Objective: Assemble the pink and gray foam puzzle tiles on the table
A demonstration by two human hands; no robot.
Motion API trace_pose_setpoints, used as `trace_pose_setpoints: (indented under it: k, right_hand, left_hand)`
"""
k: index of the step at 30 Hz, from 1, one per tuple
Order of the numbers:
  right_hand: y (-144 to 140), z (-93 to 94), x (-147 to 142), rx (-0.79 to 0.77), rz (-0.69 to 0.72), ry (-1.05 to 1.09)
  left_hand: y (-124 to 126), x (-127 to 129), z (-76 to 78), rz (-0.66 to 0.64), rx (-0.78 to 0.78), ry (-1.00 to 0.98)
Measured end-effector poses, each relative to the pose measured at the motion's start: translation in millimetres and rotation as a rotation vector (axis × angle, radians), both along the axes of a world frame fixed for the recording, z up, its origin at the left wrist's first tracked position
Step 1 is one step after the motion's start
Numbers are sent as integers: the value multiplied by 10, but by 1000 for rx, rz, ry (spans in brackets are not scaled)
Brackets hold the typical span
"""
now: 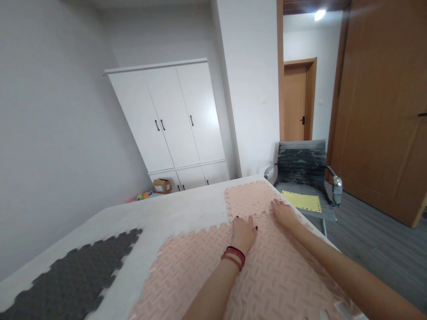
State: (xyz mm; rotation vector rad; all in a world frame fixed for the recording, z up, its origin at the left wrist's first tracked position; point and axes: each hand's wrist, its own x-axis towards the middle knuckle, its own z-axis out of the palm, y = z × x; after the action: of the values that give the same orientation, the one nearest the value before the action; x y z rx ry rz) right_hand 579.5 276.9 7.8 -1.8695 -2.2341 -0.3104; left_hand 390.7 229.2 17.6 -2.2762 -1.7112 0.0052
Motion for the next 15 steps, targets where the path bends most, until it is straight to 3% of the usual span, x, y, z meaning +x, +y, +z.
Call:
trace_pose_setpoints:
  k: [3,5,12,15]
  right_hand:
    - [-119,-75,-246,-27,219,36]
    - [-160,-128,-359,-50,286,77]
    - [-127,-62,-389,-90,290,90]
    - [-149,-69,-292,-75,218,100]
  left_hand:
    - [-5,11,-5,18,-10,10]
    - [-4,16,-10,28,-15,18]
    - [-28,21,-10,40,-13,44]
    - [-21,28,-26,59,-15,50]
